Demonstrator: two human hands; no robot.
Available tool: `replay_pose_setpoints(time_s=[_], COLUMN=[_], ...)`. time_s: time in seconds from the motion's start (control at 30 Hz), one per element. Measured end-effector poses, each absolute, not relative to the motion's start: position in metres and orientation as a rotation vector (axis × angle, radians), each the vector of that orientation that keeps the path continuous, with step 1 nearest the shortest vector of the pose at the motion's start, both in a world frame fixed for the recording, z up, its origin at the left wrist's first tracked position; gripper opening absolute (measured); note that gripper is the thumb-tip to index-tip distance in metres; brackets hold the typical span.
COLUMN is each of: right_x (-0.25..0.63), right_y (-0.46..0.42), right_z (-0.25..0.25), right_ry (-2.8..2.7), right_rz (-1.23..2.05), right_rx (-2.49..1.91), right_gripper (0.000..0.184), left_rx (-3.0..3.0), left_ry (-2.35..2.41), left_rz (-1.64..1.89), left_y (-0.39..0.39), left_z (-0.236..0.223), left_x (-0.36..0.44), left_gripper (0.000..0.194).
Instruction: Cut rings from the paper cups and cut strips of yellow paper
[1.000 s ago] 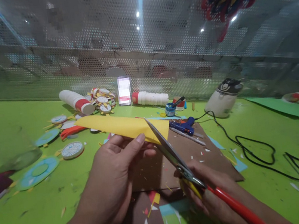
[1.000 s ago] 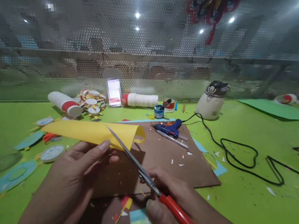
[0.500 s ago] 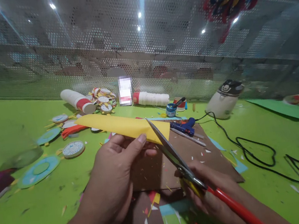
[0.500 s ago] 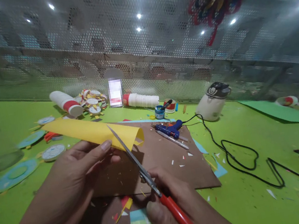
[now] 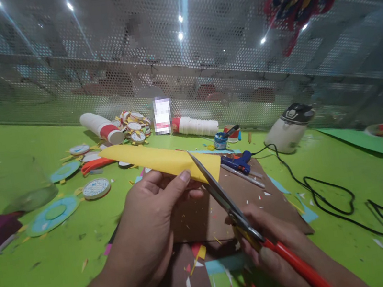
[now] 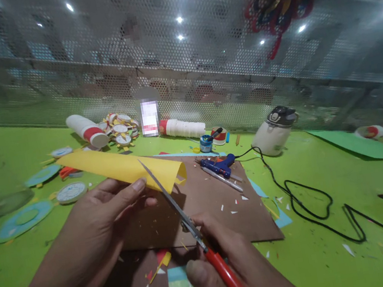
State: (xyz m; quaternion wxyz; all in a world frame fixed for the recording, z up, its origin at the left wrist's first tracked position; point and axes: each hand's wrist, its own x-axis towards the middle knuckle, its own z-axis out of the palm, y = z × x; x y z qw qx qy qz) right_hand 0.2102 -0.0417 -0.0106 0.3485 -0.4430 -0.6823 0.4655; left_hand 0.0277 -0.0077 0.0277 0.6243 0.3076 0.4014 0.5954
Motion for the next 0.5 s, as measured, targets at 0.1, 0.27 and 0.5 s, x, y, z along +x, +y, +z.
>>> replay_pose_setpoints(time_s=[0.1, 0.27, 0.5], right_x=[0.211, 0.211, 0.211], right_y=[-0.042, -0.043, -0.044], right_z=[-0.009, -0.006, 0.003], right_ry=[-1.8, -1.801, -1.909], right_rz=[1.205, 1.184, 1.15], right_rx=[-1.139, -1.119, -1.155], right_gripper=[0.051, 0.049, 0.051], left_rx=[0.699, 0.701, 0.717], left_ry=[0.914, 0.922, 0.919], left_rz=[1.371, 1.365, 1.362], left_y=[-0.008, -0.008, -0.007], left_z=[0.027, 0.027, 0.026], left_x=[0.027, 0.026, 0.026], left_gripper=[0.021, 0.019, 0.02])
